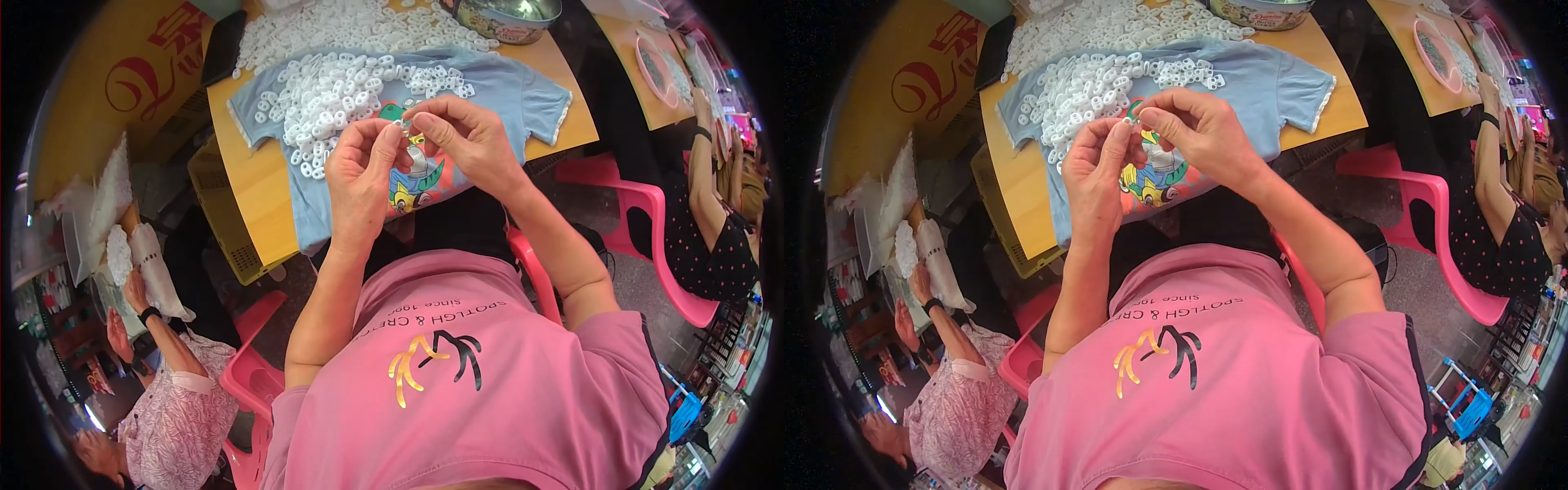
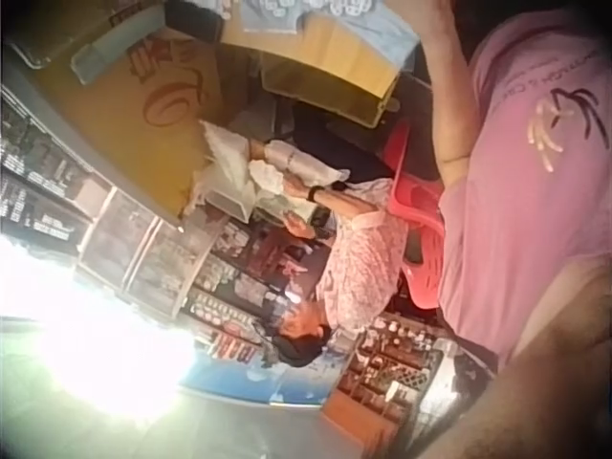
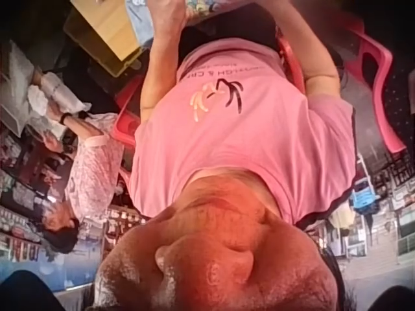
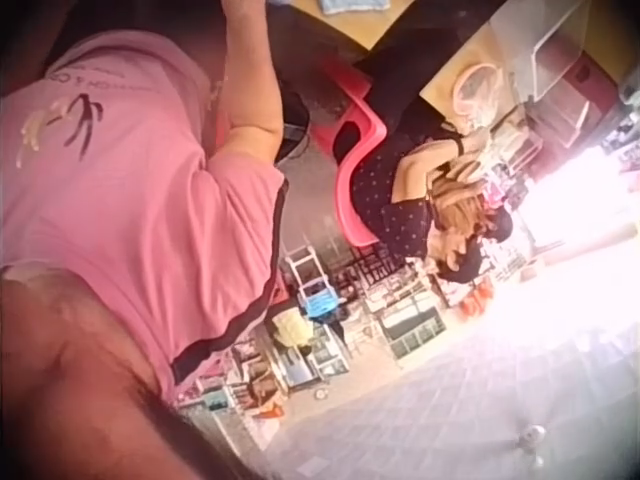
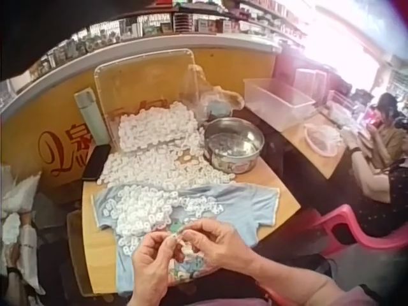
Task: Fitting small colorful plastic components into white plastic rings for garment decoration.
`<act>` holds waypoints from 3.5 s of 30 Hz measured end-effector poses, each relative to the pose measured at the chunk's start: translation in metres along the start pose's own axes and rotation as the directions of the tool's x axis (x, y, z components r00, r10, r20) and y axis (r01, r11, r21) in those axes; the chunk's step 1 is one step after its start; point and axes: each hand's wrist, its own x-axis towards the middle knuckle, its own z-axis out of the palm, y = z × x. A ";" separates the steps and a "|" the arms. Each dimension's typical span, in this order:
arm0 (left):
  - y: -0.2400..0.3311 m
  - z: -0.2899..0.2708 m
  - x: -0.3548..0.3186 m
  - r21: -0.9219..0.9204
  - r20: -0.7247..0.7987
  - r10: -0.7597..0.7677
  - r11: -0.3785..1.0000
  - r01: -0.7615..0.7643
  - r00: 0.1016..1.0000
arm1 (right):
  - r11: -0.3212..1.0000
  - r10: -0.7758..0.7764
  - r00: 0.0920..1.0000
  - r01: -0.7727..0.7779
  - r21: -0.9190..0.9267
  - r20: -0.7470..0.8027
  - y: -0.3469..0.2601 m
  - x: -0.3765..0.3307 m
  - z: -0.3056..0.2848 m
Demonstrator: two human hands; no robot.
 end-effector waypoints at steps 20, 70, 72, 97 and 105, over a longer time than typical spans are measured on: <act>0.011 0.013 -0.011 0.182 0.044 0.112 0.976 -0.119 0.993 | 0.611 -0.564 0.759 0.648 -0.455 0.324 -0.010 0.013 -0.014; -0.004 -0.060 -0.028 0.110 -0.155 0.061 0.993 -0.045 0.986 | 0.356 -0.442 0.785 0.597 -0.718 0.434 0.044 0.053 0.021; -0.003 -0.060 -0.027 0.112 -0.150 0.069 0.992 -0.052 0.986 | 0.376 -0.397 0.811 0.571 -0.730 0.430 0.043 0.055 0.023; 0.006 -0.028 -0.009 -0.040 -0.092 0.073 0.996 -0.077 0.993 | 0.978 0.137 0.982 -0.155 0.141 0.130 -0.005 0.025 0.019; 0.004 -0.028 -0.009 0.006 -0.117 0.047 0.999 -0.047 0.992 | 0.982 0.112 0.986 -0.128 0.137 0.123 0.000 0.022 0.020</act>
